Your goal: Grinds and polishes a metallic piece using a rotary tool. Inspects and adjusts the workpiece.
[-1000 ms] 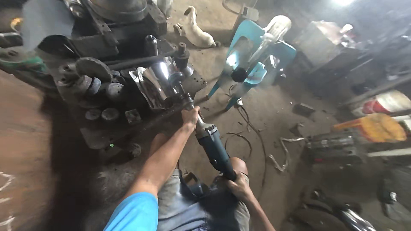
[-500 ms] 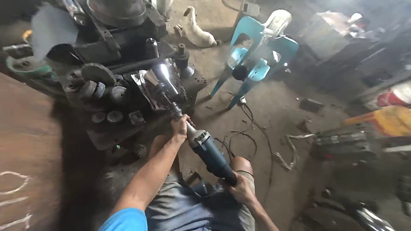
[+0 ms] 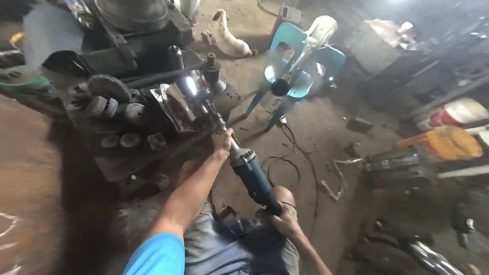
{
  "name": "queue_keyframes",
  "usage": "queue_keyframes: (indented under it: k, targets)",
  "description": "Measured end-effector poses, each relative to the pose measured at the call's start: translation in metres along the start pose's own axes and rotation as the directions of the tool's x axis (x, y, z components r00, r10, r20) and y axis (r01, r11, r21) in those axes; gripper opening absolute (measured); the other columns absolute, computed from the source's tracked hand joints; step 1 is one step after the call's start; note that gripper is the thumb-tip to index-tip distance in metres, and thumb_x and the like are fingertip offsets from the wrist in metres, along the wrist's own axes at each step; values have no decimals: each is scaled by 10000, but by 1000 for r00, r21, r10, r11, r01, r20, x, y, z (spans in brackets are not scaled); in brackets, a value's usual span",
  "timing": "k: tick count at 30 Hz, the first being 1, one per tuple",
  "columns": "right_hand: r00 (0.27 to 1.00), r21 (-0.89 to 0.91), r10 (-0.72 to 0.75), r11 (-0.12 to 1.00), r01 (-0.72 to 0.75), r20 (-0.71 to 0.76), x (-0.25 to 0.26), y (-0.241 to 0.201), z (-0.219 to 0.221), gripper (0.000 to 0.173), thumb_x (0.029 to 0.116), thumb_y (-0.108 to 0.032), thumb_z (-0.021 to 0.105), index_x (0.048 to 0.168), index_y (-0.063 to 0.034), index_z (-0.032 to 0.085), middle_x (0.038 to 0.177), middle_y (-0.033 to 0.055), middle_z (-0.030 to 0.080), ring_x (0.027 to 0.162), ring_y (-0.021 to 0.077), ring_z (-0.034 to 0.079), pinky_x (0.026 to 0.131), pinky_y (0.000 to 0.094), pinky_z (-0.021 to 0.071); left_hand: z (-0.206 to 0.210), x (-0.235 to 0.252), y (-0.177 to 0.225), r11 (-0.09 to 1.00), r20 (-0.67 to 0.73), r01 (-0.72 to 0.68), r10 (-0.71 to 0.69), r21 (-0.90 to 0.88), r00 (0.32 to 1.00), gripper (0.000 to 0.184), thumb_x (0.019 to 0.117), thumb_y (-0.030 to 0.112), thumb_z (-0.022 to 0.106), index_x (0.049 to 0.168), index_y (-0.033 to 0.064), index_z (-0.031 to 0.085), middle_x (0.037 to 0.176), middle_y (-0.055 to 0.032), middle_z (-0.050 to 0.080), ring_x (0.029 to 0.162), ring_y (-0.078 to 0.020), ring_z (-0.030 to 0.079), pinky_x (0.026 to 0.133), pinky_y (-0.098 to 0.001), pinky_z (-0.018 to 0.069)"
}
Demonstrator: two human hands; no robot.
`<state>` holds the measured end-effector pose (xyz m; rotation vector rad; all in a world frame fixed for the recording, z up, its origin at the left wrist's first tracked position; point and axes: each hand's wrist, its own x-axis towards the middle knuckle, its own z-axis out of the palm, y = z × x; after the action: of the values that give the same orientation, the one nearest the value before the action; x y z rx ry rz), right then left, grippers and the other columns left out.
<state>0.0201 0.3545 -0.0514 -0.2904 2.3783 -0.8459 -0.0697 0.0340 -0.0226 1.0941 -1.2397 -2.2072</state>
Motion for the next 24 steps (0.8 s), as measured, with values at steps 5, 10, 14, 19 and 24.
queue_keyframes:
  k: [5,10,14,19,24]
  targets:
    - [1000,11,31,999,-31,3,1,-5,-4,287,797,-347,790,991,-142,738,862,13,723,823,141,697,806,439,578,9,8,-2,996,-16,20,-19,86,1000,171,886,89,680,1013,2,609,719,-117,662,566,-226,667,537,-386,602]
    - [1000,-27,4,1000,-4,-4,-3,-2,-1,298,793,-356,782,999,-144,749,872,17,734,833,147,708,811,454,587,-1,-3,3,999,-9,13,-13,30,1000,137,904,72,658,1007,0,602,705,-108,644,552,-215,652,519,-377,595]
    - [999,-104,-36,994,36,3,-8,3,3,322,817,-403,763,1030,-161,749,905,25,739,875,172,713,841,497,581,-23,-13,-2,999,0,-35,35,-25,999,106,897,76,640,968,10,596,678,-105,642,544,-220,653,517,-386,596]
    - [996,-168,-84,982,82,-7,-11,5,10,334,829,-428,765,1052,-179,747,901,11,750,874,164,726,831,491,592,-56,-17,-17,999,55,-36,37,-20,998,117,880,200,636,943,103,614,682,-56,632,566,-207,635,549,-387,571]
    - [997,-165,-75,984,73,-8,-13,5,10,340,833,-451,758,1049,-189,741,887,2,744,865,152,722,820,473,591,-54,-18,-16,997,44,-64,65,-33,997,91,879,169,636,914,93,600,666,-62,629,554,-209,636,546,-395,577]
